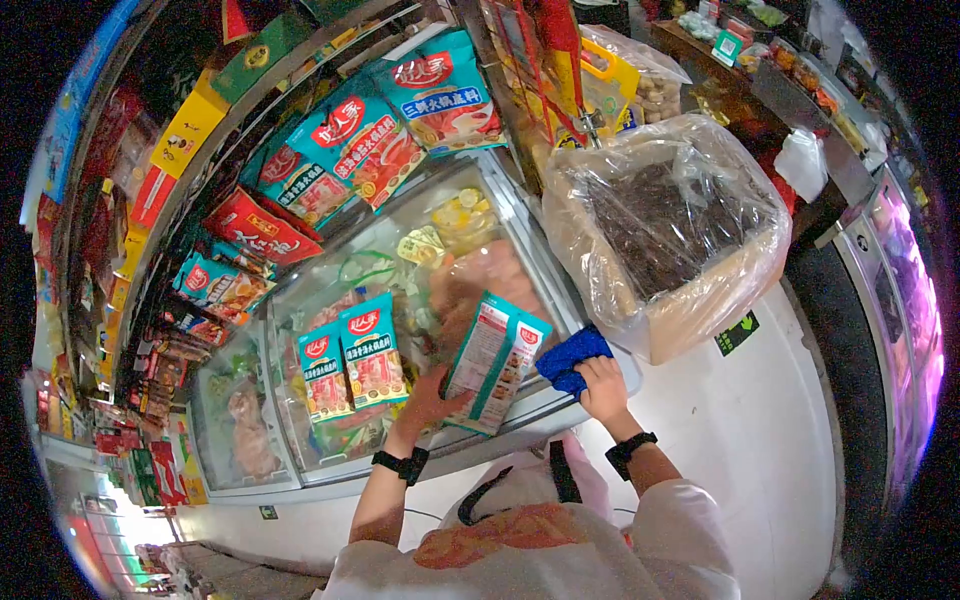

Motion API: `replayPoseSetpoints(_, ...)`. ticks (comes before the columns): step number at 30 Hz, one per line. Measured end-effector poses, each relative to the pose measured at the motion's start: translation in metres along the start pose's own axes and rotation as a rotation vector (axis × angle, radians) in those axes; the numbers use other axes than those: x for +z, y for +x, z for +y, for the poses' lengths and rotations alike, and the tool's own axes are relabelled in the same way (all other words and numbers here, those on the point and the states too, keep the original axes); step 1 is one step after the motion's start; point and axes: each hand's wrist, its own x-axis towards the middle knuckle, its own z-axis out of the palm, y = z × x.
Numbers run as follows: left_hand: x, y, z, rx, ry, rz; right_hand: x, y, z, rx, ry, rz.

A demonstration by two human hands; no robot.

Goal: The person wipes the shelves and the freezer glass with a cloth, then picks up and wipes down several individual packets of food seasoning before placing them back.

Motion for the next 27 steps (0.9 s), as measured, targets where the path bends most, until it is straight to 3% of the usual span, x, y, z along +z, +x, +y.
replayPoseSetpoints(3,-0.005,-0.006,0.022,0.022,0.210,0.015,-0.003,0.001,-0.001,0.002,0.004,-0.015)
replayPoseSetpoints(6,-0.012,-0.013,0.030,-0.031,0.290,0.184,-0.003,0.001,0.001,0.002,0.006,-0.020)
replayPoseSetpoints(8,-0.019,-0.007,0.033,-0.019,0.438,0.485,-0.002,0.001,0.002,-0.004,0.008,-0.012)
replayPoseSetpoints(10,-0.020,0.002,0.035,-0.040,0.510,0.492,-0.003,0.001,0.002,-0.006,0.004,-0.018)
replayPoseSetpoints(12,-0.008,0.019,0.028,-0.110,0.786,0.565,-0.001,0.000,0.003,-0.009,0.005,-0.019)
replayPoseSetpoints(13,0.004,0.032,0.008,-0.264,0.898,0.502,-0.001,-0.001,0.004,-0.010,0.005,-0.019)
replayPoseSetpoints(17,0.049,0.064,-0.017,-0.209,1.049,0.603,-0.008,0.001,0.003,-0.046,0.023,-0.041)
replayPoseSetpoints(19,0.065,0.073,-0.007,-0.352,1.089,0.443,-0.009,0.003,0.001,-0.043,0.027,-0.032)
replayPoseSetpoints(23,0.074,0.079,-0.005,-0.382,1.006,0.310,-0.008,0.002,-0.001,-0.040,0.024,-0.013)
replayPoseSetpoints(25,0.076,0.078,-0.017,-0.120,1.078,0.307,-0.008,0.002,-0.002,-0.030,0.027,-0.006)
replayPoseSetpoints(27,0.081,0.081,-0.046,-0.054,1.065,0.327,-0.007,0.002,0.000,-0.034,0.024,-0.015)
